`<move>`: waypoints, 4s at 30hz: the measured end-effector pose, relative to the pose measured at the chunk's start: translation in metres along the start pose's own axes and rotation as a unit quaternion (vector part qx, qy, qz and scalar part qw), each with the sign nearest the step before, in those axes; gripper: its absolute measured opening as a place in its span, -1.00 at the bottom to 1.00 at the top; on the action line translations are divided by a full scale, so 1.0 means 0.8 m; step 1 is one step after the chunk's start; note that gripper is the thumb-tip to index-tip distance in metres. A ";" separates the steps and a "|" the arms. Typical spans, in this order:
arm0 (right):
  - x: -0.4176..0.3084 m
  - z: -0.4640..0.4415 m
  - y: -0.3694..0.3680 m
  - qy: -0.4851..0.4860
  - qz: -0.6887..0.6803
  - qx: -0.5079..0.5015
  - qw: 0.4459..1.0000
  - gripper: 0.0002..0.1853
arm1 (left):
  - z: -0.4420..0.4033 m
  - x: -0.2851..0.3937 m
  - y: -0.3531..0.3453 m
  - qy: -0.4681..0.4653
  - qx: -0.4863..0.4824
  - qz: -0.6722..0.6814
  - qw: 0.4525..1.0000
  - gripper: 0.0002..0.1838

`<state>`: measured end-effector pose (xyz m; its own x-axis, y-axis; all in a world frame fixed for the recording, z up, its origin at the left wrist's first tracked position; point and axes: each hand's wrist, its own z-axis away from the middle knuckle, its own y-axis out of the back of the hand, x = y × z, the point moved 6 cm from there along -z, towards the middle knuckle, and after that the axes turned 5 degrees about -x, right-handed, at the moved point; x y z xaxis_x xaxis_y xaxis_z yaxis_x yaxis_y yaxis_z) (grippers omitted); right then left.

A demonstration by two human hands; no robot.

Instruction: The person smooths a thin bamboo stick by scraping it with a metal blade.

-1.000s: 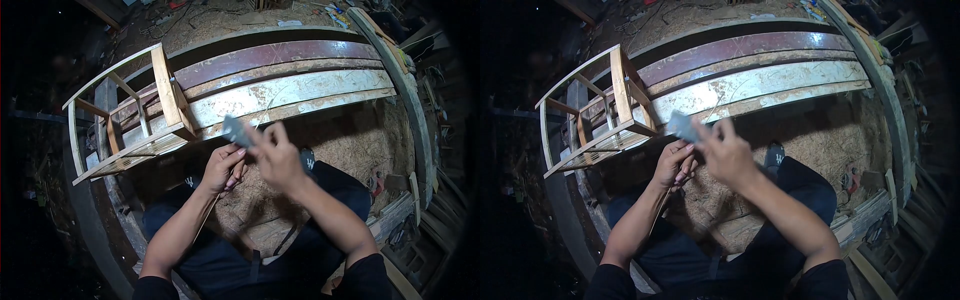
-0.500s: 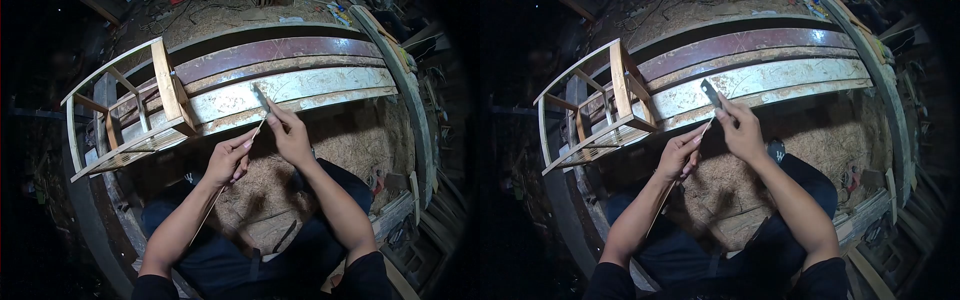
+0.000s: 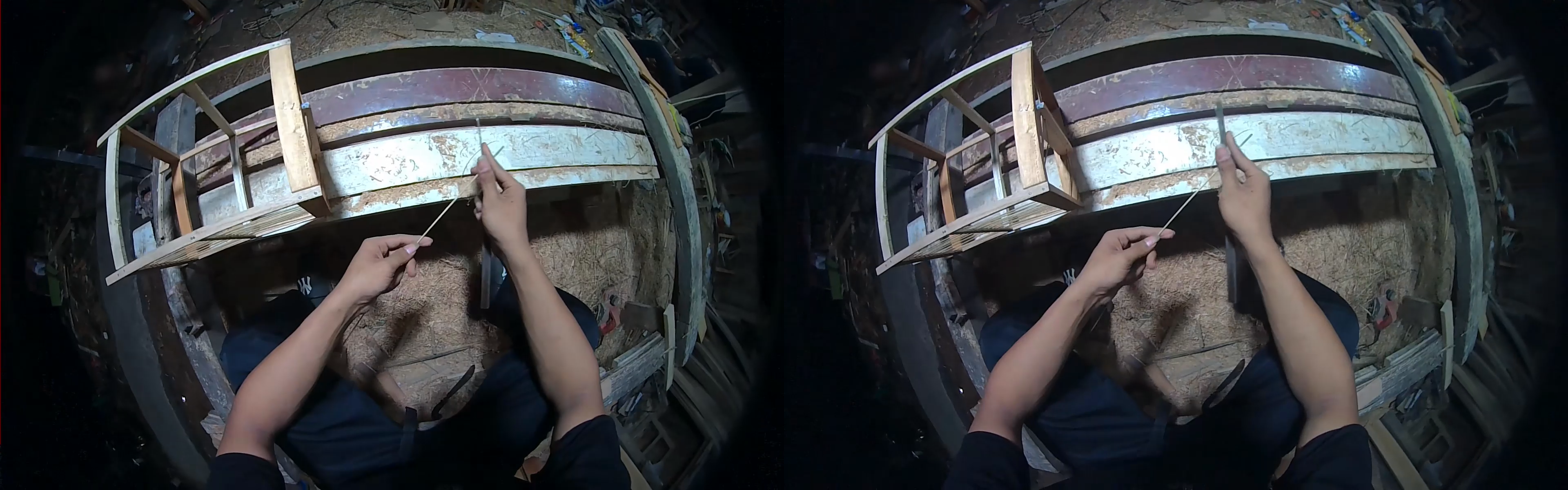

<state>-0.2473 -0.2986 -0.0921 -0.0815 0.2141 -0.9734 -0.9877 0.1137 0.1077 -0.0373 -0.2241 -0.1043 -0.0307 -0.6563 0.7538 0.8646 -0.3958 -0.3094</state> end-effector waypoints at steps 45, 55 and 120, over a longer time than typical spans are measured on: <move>-0.090 0.147 -0.035 -0.090 -0.170 -0.270 0.943 -0.68 | 0.085 0.057 -0.056 -0.227 -0.023 -0.037 0.973 -0.82; -0.127 0.220 -0.034 -0.077 -0.258 -0.350 0.898 -0.66 | 0.157 0.072 -0.097 -0.158 -0.026 -0.019 0.987 -0.80; -0.101 0.256 -0.008 -0.082 -0.281 -0.343 0.893 -0.70 | 0.157 0.063 -0.122 -0.171 0.041 -0.180 0.968 -0.86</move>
<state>-0.2070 -0.1179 0.0277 0.4168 0.4559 -0.7864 -0.7205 -0.3618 -0.5916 -0.0598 -0.1378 0.0366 -0.1815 -0.2286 0.9564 0.8661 -0.4978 0.0454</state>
